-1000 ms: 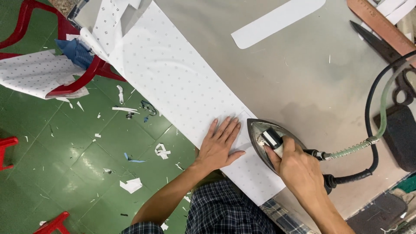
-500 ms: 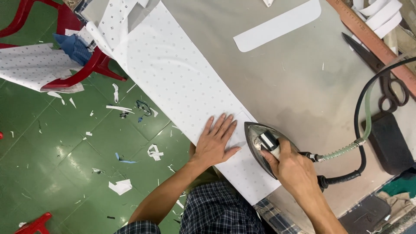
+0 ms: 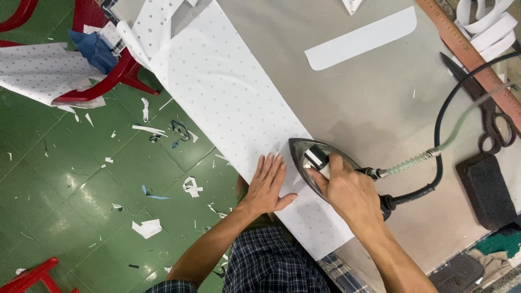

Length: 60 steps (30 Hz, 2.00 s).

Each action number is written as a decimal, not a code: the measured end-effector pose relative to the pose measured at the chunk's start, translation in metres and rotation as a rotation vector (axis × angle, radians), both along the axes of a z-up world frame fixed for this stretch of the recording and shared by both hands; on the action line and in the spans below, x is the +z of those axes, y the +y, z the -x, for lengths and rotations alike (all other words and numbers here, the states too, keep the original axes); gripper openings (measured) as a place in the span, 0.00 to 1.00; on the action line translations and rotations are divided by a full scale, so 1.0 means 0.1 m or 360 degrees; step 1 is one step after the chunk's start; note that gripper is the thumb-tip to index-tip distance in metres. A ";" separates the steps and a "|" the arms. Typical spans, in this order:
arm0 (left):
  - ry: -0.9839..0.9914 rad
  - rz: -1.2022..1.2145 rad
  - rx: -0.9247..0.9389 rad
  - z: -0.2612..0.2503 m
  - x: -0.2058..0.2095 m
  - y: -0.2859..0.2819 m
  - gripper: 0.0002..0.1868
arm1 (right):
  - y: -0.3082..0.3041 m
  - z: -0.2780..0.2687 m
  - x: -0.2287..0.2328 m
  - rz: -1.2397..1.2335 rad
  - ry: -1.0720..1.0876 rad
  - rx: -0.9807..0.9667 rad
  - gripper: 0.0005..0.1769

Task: The person irons a long strip of white patterned fabric on a work table using a steam iron and a black pressing block. They repeatedly smooth the fabric, press it with the block, and move the iron along the length of the strip.

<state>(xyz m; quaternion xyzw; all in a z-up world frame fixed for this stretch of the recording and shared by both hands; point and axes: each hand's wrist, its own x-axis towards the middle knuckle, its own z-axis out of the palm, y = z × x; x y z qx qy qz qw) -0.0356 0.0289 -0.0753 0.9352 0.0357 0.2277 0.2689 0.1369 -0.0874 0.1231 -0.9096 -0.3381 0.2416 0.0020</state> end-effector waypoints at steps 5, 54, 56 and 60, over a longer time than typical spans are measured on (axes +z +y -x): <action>-0.0619 -0.0137 -0.0222 0.15 0.08 -0.74 0.35 | 0.03 0.04 -0.07 -0.0072 -0.0181 0.0136 0.27; 0.0031 -0.0293 -0.0178 -0.37 0.34 -3.64 0.51 | -0.85 0.04 -0.63 -0.0215 -0.1058 0.0858 0.69; 0.0058 -0.0274 -0.0181 -0.40 0.31 -3.67 0.49 | -0.50 -0.08 -0.38 -0.0244 -0.0636 0.0701 0.55; 0.0270 -0.0287 -0.0247 -0.38 0.42 -3.65 0.28 | -0.10 -0.27 -0.32 -0.0385 0.0309 0.0144 0.33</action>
